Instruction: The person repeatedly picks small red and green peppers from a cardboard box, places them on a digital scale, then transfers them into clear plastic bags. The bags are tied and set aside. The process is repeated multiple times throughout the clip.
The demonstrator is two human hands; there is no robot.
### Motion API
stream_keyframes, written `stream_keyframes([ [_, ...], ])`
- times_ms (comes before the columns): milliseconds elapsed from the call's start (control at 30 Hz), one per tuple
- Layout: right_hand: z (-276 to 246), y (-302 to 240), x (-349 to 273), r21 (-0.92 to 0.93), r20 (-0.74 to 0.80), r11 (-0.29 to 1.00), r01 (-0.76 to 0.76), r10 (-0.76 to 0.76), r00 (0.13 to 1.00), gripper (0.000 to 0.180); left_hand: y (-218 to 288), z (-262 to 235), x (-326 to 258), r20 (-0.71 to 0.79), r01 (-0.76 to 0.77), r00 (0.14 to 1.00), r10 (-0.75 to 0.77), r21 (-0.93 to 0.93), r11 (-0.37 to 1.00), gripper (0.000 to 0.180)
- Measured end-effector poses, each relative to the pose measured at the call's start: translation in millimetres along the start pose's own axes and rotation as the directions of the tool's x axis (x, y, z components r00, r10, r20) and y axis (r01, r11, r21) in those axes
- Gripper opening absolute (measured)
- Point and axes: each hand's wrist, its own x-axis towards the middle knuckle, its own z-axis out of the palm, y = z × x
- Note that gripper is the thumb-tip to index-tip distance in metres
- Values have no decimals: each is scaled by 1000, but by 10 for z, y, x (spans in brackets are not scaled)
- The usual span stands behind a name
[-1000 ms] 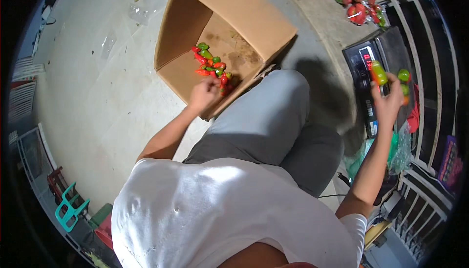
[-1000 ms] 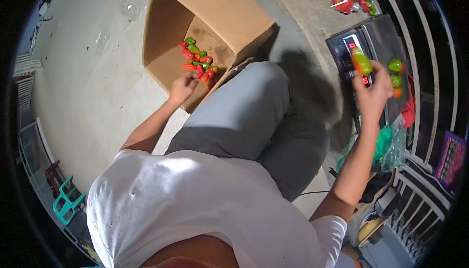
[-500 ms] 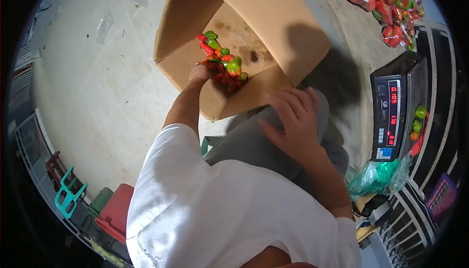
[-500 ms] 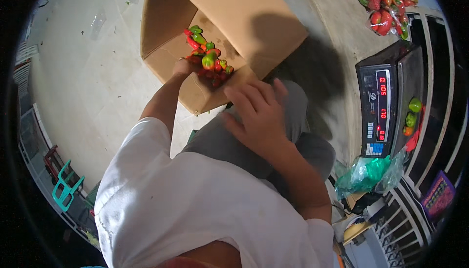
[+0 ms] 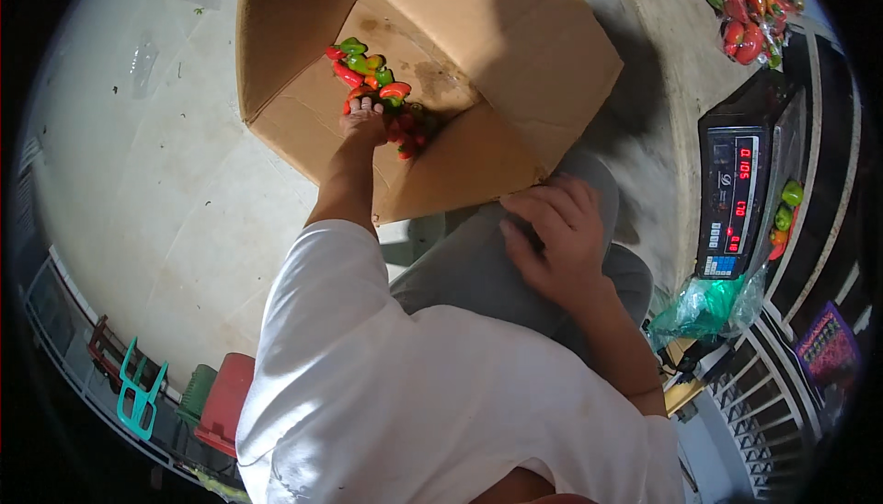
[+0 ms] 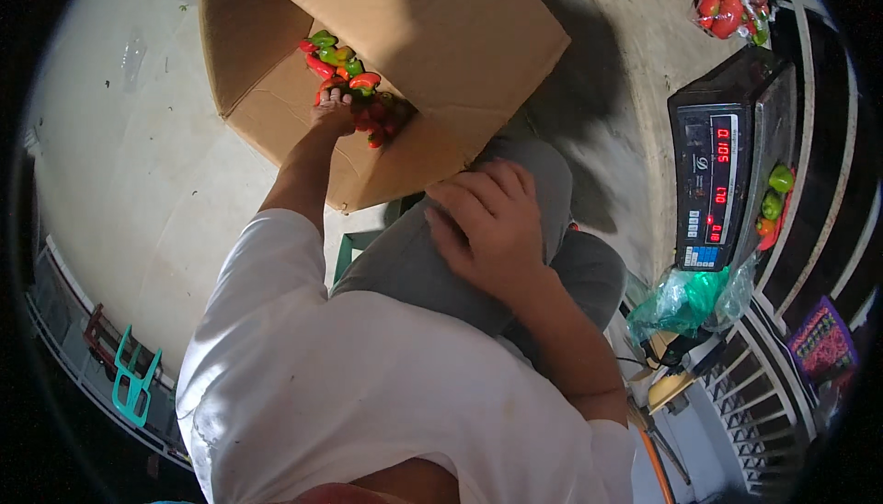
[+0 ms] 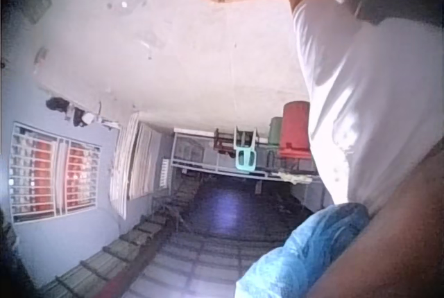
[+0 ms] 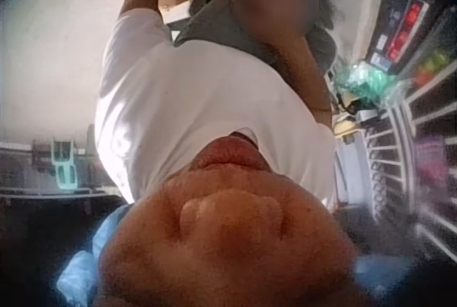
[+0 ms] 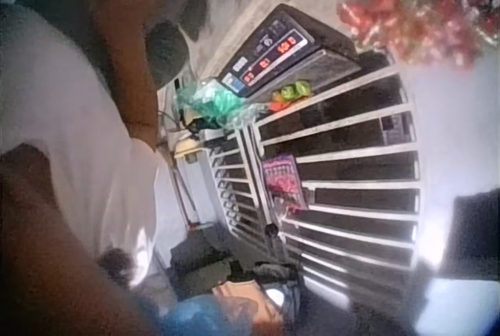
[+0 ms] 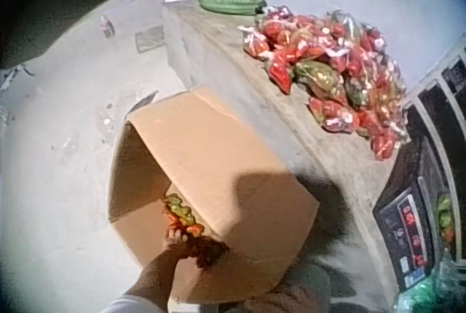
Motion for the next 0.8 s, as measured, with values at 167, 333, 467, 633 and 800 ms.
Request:
stream_keyframes([
  [167,45,-29,-12,14,-21,999,-33,34,999,27,-47,165,-26,97,-173,979,177,-49,984,49],
  [333,24,-56,28,-7,-48,1000,-10,10,999,24,233,665,164,-146,87,985,-89,-18,996,49],
  [467,13,-11,-7,-17,-61,1000,-24,23,998,21,227,50,-244,44,-75,996,78,-71,995,44],
  [633,50,-67,-1,56,-202,998,1,11,979,20,-262,-60,-581,161,258,869,468,-955,-149,38],
  [800,118,-211,-37,221,-142,975,18,14,990,31,-418,-644,-1583,-144,320,669,729,-829,-458,44],
])
